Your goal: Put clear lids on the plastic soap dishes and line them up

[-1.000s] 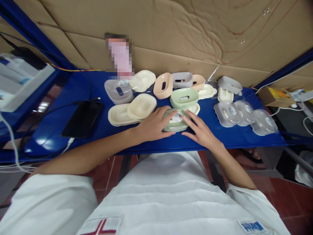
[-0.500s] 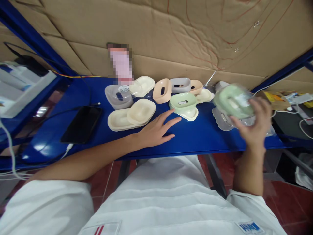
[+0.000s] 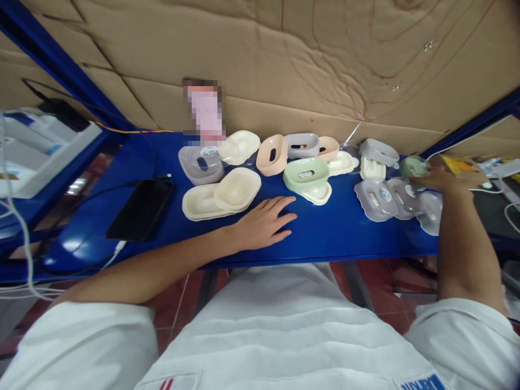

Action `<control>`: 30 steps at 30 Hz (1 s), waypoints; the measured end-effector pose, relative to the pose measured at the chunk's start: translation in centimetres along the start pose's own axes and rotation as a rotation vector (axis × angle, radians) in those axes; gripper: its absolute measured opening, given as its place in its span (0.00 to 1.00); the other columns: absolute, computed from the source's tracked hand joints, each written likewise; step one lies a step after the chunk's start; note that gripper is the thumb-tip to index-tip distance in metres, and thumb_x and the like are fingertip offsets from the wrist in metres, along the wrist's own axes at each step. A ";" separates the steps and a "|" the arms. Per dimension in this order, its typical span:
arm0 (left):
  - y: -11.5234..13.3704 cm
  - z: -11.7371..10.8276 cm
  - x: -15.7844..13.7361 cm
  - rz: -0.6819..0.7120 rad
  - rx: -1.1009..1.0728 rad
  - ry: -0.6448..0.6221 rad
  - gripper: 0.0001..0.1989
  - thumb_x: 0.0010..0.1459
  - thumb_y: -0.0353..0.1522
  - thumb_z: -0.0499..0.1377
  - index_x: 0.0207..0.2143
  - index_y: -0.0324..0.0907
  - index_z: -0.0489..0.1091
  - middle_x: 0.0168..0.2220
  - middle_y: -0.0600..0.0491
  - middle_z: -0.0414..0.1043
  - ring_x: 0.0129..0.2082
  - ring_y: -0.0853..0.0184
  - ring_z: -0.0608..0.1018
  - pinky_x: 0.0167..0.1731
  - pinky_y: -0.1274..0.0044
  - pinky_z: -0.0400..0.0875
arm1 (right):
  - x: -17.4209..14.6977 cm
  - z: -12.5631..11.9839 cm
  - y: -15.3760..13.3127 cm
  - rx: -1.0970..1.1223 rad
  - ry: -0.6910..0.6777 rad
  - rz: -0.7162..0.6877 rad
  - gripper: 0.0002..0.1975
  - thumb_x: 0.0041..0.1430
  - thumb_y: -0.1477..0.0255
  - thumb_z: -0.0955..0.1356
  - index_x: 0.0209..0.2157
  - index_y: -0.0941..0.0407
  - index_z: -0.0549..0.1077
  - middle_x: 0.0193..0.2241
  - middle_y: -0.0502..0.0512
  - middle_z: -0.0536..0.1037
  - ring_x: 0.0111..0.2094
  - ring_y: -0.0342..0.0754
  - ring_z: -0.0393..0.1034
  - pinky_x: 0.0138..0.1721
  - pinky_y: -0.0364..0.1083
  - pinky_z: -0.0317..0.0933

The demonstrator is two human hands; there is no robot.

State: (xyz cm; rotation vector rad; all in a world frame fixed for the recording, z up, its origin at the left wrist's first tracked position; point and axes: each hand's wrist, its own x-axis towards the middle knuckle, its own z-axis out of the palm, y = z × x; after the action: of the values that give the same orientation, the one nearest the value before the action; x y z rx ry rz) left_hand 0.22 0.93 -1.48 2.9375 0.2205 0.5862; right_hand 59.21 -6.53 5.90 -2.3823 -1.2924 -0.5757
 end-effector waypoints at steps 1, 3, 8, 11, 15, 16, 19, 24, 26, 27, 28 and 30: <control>0.0 0.0 0.0 0.001 0.001 -0.008 0.18 0.73 0.36 0.59 0.59 0.36 0.74 0.69 0.30 0.62 0.67 0.42 0.72 0.63 0.53 0.73 | 0.0 -0.3 -0.5 -0.073 -0.126 0.070 0.37 0.62 0.43 0.71 0.35 0.69 0.83 0.42 0.86 0.81 0.41 0.62 0.79 0.40 0.60 0.64; 0.0 0.1 0.0 -0.003 -0.001 -0.015 0.17 0.73 0.36 0.58 0.58 0.36 0.75 0.69 0.31 0.63 0.67 0.42 0.72 0.63 0.53 0.73 | -0.2 -0.8 -1.6 -0.210 -0.344 0.151 0.34 0.65 0.51 0.73 0.48 0.73 0.82 0.49 0.90 0.79 0.49 0.67 0.78 0.46 0.61 0.64; 0.0 0.0 0.0 -0.004 -0.013 -0.023 0.16 0.74 0.36 0.58 0.57 0.36 0.76 0.69 0.31 0.65 0.67 0.43 0.72 0.63 0.53 0.72 | -0.4 -0.3 -5.3 -0.211 -0.460 -0.024 0.31 0.70 0.65 0.71 0.71 0.58 0.67 0.69 0.74 0.69 0.67 0.61 0.64 0.61 0.57 0.55; 0.1 -0.1 0.0 0.005 0.014 -0.033 0.16 0.74 0.36 0.58 0.56 0.36 0.76 0.69 0.32 0.64 0.66 0.43 0.73 0.62 0.54 0.73 | -0.1 0.7 -7.5 -0.194 -0.517 -0.091 0.28 0.70 0.67 0.71 0.69 0.56 0.71 0.65 0.70 0.75 0.61 0.58 0.69 0.58 0.56 0.55; 0.1 -0.1 0.0 0.027 0.049 -0.027 0.16 0.74 0.36 0.58 0.55 0.36 0.77 0.68 0.33 0.65 0.66 0.43 0.73 0.61 0.55 0.74 | -0.5 0.0 -9.2 -0.187 -0.487 -0.124 0.20 0.71 0.66 0.71 0.61 0.58 0.79 0.60 0.69 0.79 0.55 0.56 0.73 0.52 0.52 0.58; 0.1 -0.1 0.1 0.034 0.054 -0.023 0.16 0.74 0.36 0.58 0.56 0.36 0.76 0.68 0.33 0.66 0.66 0.43 0.73 0.61 0.55 0.74 | -0.9 -0.6 -9.4 -0.184 -0.461 -0.134 0.20 0.72 0.65 0.70 0.60 0.58 0.79 0.61 0.69 0.79 0.56 0.56 0.73 0.52 0.51 0.59; 0.1 -0.2 0.1 0.038 0.069 0.019 0.19 0.73 0.36 0.59 0.61 0.37 0.73 0.68 0.33 0.66 0.64 0.44 0.75 0.61 0.55 0.74 | -3.3 -3.0 -10.1 -0.117 -0.322 -0.208 0.18 0.73 0.65 0.70 0.59 0.58 0.79 0.60 0.67 0.79 0.58 0.56 0.74 0.55 0.50 0.61; 0.1 -0.4 0.2 0.032 0.080 0.192 0.26 0.73 0.35 0.60 0.69 0.39 0.63 0.69 0.32 0.64 0.66 0.45 0.73 0.61 0.56 0.74 | -10.8 -6.4 -14.5 0.204 -0.056 -0.489 0.14 0.72 0.66 0.71 0.54 0.57 0.80 0.54 0.67 0.82 0.58 0.58 0.75 0.64 0.53 0.66; 0.1 -0.5 0.3 0.039 0.085 0.258 0.28 0.72 0.37 0.61 0.70 0.39 0.62 0.71 0.32 0.62 0.68 0.45 0.71 0.61 0.56 0.74 | -14.2 -6.7 -17.5 0.367 -0.128 -0.656 0.13 0.73 0.67 0.70 0.55 0.53 0.79 0.56 0.64 0.81 0.60 0.57 0.75 0.66 0.57 0.66; 0.0 -0.5 0.3 0.044 0.093 0.269 0.29 0.72 0.38 0.62 0.70 0.40 0.61 0.71 0.32 0.61 0.69 0.45 0.70 0.62 0.55 0.73 | -15.8 -6.7 -19.0 0.437 -0.194 -0.731 0.13 0.73 0.67 0.70 0.56 0.51 0.78 0.56 0.62 0.81 0.61 0.57 0.75 0.66 0.58 0.67; 0.0 -0.5 0.3 0.049 0.107 0.264 0.29 0.72 0.39 0.62 0.69 0.40 0.62 0.71 0.32 0.62 0.69 0.45 0.69 0.62 0.55 0.73 | -17.1 -6.5 -20.5 0.498 -0.251 -0.793 0.13 0.73 0.68 0.70 0.56 0.49 0.78 0.55 0.59 0.82 0.61 0.57 0.75 0.65 0.59 0.68; 0.0 -0.5 0.3 0.065 0.150 0.211 0.24 0.72 0.39 0.62 0.66 0.40 0.67 0.67 0.34 0.67 0.67 0.47 0.72 0.61 0.57 0.73 | -18.6 -6.2 -22.7 0.582 -0.371 -0.876 0.12 0.74 0.69 0.69 0.56 0.47 0.78 0.55 0.56 0.82 0.61 0.56 0.75 0.65 0.60 0.70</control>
State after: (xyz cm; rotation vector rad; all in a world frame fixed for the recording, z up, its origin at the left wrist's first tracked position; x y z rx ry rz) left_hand 0.32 1.02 -0.85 3.0330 0.1996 0.9294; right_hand 29.62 -11.00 4.40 -1.4112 -2.2877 0.0702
